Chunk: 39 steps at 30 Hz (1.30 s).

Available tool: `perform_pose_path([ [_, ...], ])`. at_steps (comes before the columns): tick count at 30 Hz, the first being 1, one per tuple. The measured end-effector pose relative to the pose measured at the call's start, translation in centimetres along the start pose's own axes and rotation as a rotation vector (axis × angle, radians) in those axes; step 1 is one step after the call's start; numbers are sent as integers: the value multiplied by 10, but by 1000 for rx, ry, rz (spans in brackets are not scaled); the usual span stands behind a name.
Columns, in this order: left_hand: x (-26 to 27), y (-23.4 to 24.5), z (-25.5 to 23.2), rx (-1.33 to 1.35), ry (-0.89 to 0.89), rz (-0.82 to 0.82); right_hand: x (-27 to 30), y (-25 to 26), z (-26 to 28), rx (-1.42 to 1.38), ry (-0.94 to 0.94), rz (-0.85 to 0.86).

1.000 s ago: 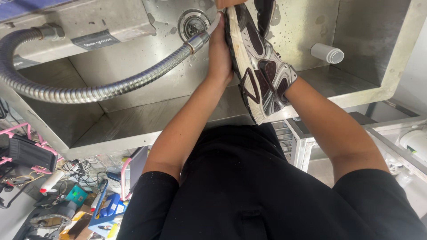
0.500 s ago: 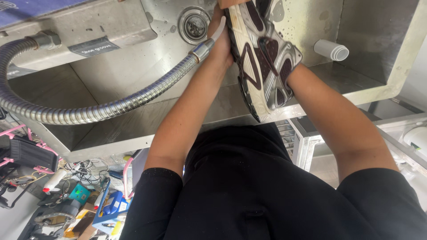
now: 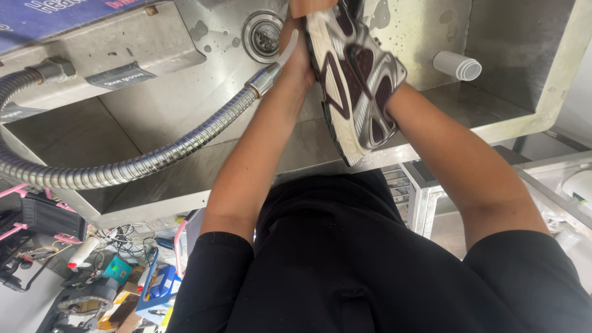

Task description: The person applies cleaning solution from a bottle to a sneaker and scrubs the exterior and sole with a brush at a sink.

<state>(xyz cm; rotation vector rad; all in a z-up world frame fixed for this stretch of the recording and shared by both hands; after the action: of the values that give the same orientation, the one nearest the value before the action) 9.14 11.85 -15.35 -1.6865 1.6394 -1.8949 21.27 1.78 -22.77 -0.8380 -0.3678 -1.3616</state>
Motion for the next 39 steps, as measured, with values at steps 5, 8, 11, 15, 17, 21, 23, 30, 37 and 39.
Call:
perform_pose_path([
  [5,16,-19,-4,88,-32,162,8,-7,-1,-7,36,-11],
  [8,6,-8,-10,-51,-30,-27,-16,4,3,10,47,-14],
  [11,-8,6,-7,-110,81,-95,-40,11,6,96,51,-3],
  [15,-39,46,4,-112,161,-134,-49,5,13,-15,-22,24],
  [17,-59,71,17,-113,181,-149,-50,-1,26,-68,-51,35],
  [21,-70,111,51,-84,215,-204,-18,-6,15,-7,15,43],
  [23,-53,112,57,-86,241,-205,2,-7,4,5,23,24],
  [30,-43,72,29,-126,122,-128,-15,2,7,29,22,23],
  [37,-39,29,-3,-205,115,-63,-41,-2,14,57,-24,54],
  [39,-37,23,-4,-197,120,-123,-41,4,13,90,6,43],
])
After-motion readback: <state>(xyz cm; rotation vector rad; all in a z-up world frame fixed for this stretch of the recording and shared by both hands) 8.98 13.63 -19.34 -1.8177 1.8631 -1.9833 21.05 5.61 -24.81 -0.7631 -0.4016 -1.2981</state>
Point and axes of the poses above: each hand's wrist, its own x-axis away from the middle knuckle, its own y-axis out of the back of the hand, z = x × y, the point moved 10 cm from there along -x, towards the middle knuckle, and after that the axes turned 14 degrees about x, right-handed, at the moved point
